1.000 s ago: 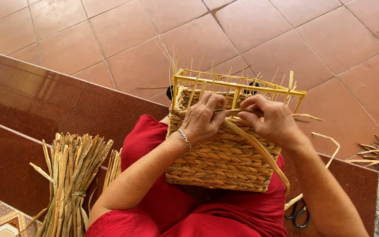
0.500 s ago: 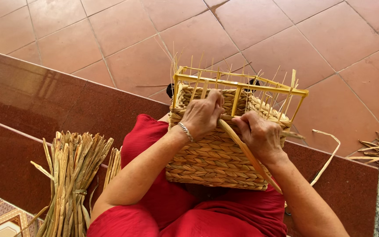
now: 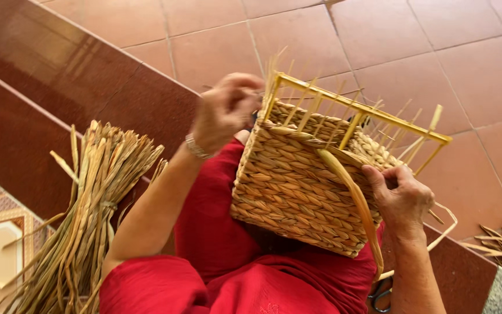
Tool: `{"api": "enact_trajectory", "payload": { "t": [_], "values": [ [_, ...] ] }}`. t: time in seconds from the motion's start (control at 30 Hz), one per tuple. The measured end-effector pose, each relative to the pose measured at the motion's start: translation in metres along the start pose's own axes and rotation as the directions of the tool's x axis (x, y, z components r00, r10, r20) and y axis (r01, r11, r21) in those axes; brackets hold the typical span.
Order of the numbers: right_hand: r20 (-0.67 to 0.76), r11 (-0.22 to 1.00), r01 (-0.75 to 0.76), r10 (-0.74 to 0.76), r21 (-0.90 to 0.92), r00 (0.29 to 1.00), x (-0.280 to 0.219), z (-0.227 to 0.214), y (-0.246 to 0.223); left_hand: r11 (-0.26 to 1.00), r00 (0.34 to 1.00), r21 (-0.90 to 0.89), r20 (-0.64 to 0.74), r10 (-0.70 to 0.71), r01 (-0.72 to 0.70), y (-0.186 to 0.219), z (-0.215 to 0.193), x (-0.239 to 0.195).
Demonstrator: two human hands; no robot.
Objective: The person weaves a rectangular basket by hand, interlacing dried palm fronds through a vertical frame. They repeatedly pull strands through the weave, tighten the structure, and adjust the basket's position on their lap.
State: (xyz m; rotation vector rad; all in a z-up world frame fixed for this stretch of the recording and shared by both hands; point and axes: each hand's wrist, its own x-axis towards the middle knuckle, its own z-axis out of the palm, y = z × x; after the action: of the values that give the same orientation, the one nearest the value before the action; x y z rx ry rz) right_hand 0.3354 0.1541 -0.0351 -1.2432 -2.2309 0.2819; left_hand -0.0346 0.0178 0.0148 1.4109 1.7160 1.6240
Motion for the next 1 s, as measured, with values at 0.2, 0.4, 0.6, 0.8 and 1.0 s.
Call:
{"api": "enact_trajectory", "payload": {
  "t": [0.2, 0.4, 0.6, 0.8, 1.0],
  "values": [
    [0.002, 0.997, 0.041, -0.041, -0.071, 0.999, -0.01, 0.02, 0.049, 0.792, 0.835, 0.334, -0.411, -0.365, 0.511, -0.091, -0.125, -0.131],
    [0.043, 0.994, 0.104, -0.105, 0.029, 0.994, -0.012, 0.032, 0.101, 0.353, 0.656, 0.581, -0.468, -0.592, 0.733, -0.189, -0.167, -0.257],
    [0.098, 0.977, 0.031, -0.053, 0.213, 0.994, -0.018, 0.042, 0.125, 0.001, 0.457, 0.646, -0.539, -0.708, 0.763, -0.228, -0.135, -0.274],
    [0.073, 0.986, 0.11, -0.12, 0.126, 0.99, -0.013, 0.043, 0.124, 0.06, 0.353, 0.459, -0.587, -0.729, 0.887, -0.217, -0.134, -0.272],
    [-0.022, 0.932, 0.266, -0.28, -0.248, 0.96, -0.01, -0.004, 0.028, 0.547, 0.573, 0.206, -0.467, -0.674, 0.812, -0.144, -0.137, -0.247]
  ]
}}
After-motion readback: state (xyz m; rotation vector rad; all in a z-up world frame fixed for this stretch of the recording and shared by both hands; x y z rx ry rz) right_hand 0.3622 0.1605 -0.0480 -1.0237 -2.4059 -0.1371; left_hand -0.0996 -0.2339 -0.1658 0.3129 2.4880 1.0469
